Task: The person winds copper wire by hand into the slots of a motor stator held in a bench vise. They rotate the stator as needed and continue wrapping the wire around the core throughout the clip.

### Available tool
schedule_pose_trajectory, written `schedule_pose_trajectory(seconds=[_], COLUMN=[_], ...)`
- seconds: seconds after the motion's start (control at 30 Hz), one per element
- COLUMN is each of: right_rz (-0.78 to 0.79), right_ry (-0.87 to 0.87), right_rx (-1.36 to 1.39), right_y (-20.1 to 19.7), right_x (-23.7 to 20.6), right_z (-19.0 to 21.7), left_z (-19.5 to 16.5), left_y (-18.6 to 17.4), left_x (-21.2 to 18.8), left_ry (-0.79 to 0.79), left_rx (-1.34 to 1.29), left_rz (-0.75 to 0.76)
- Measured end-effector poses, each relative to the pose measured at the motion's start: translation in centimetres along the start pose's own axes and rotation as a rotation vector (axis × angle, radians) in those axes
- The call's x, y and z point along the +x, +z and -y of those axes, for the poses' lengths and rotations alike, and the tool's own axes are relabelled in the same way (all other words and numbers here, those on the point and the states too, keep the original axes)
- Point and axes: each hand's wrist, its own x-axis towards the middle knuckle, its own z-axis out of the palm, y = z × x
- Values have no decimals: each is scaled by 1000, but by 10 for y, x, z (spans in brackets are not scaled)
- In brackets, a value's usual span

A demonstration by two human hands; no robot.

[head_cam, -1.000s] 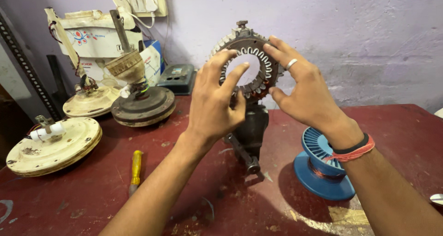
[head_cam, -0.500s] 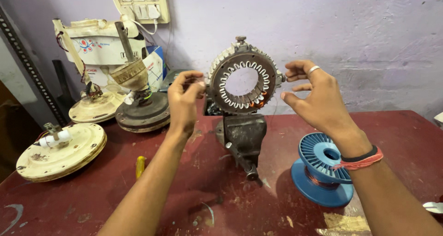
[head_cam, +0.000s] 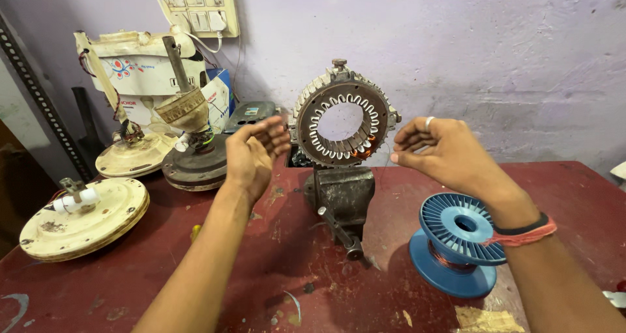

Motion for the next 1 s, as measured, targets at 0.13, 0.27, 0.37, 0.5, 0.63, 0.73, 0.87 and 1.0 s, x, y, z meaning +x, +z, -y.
schedule_pose_trajectory(seconds=[0.13,0.27,0.37,0.5,0.63,0.73,0.87,1.0], right_rz=[-44,-104,-177,-260,-283,-274,-305,-337], right_ry=[-38,-203,-394,-453,-421,-347,-304,-396], right_rx=[-35,-139,-213,-214,-290,-294,-343,-414], right_y=[8,18,26,35,35,34,38,40], right_x=[-4,-5,-3,1,6,7,5,4], right_z=[6,12,13,12,12,15,20,25], left_z=[11,13,8,8,15,21,22,18], left_y=[2,17,31,45,45,38,31,30], left_x=[-1,-5,-1,15,34,43,49,49], left_ry=[-234,-275,-277,-308,-290,-314,-347,-368], left_rx=[-198,-164,-267,-305,-339,-322,-233,-118], left_rz=[-6,122,262,65,445,477,591,595])
